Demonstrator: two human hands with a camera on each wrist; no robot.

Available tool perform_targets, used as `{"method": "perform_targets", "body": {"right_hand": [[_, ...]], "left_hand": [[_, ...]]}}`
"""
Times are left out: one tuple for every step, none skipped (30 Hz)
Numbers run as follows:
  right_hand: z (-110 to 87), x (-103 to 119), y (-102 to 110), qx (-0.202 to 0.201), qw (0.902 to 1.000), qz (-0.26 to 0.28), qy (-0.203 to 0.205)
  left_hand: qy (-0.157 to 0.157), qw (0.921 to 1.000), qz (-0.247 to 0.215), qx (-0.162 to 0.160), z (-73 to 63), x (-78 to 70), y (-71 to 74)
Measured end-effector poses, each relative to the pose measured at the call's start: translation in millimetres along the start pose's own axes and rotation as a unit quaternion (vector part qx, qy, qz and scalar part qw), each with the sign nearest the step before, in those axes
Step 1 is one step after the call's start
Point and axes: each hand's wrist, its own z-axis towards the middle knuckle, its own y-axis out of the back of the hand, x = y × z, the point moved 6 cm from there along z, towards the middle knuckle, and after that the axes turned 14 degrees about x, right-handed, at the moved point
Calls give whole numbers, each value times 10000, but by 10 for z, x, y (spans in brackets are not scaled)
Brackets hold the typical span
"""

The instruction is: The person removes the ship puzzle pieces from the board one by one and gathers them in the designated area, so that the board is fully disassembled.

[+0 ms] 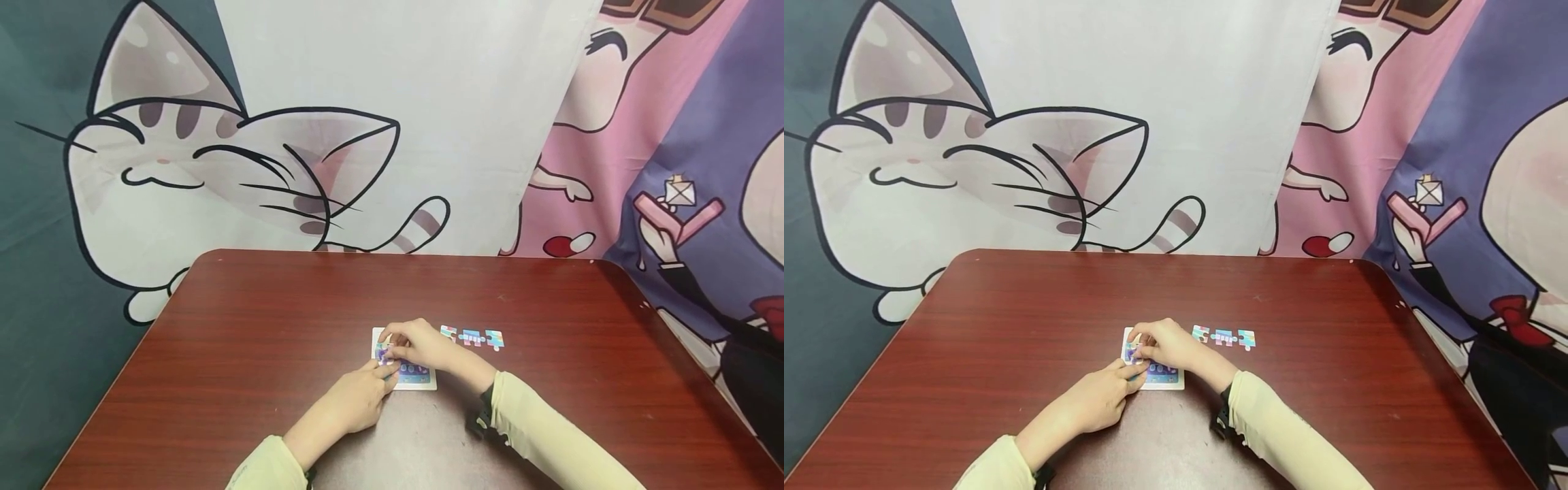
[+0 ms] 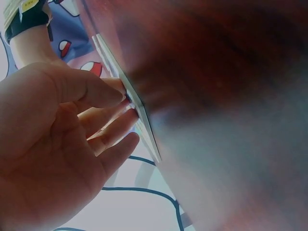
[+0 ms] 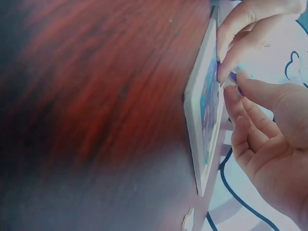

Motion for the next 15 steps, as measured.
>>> {"method": "perform_targets", "body": {"right_hand": [[-7,-4,2,-19,10000,2,-14],[-14,-9,3,-30,10000,16,-23],[-23,-21,0,-34,10000,16,-27],[-34,-33,-1,-36,10000,13,-23],[-48,-43,1,-44,10000,18,-39],[-64,-56,4,-55,10000,30,-64],[-84,-71,8,-59,9999,50,-95],[-104,-85,14,-65,9999,83,-119],[-129,-100,22,-73,9998,105,-141],[-155,-110,34,-84,9997,139,-170],[-182,-121,47,-100,9996,188,-199],[-210,-135,57,-109,9995,229,-210],[-238,-147,68,-118,9994,255,-217],[-266,-157,80,-138,9993,285,-223],[-298,-171,88,-156,9992,288,-231]], "left_hand": [[11,10000,-9,28,1,1,-2],[18,10000,-14,46,0,2,-4],[22,10000,-12,43,1,2,-4],[44,10000,-22,64,-2,4,-4],[43,10000,-4,51,-4,3,-3],[33,10000,4,27,-5,2,-6],[25,10000,5,6,-6,1,-6],[17,10000,5,-19,-7,1,-4],[13,10000,-12,-33,-7,2,-3],[15,10000,-30,-35,-7,3,-4],[17,10000,-47,-38,-6,5,-3],[22,10000,-79,-21,-4,9,-6],[27,9999,-109,-7,-2,13,-9],[29,9999,-135,7,2,17,-12],[22,9999,-164,24,4,20,-16]]}}
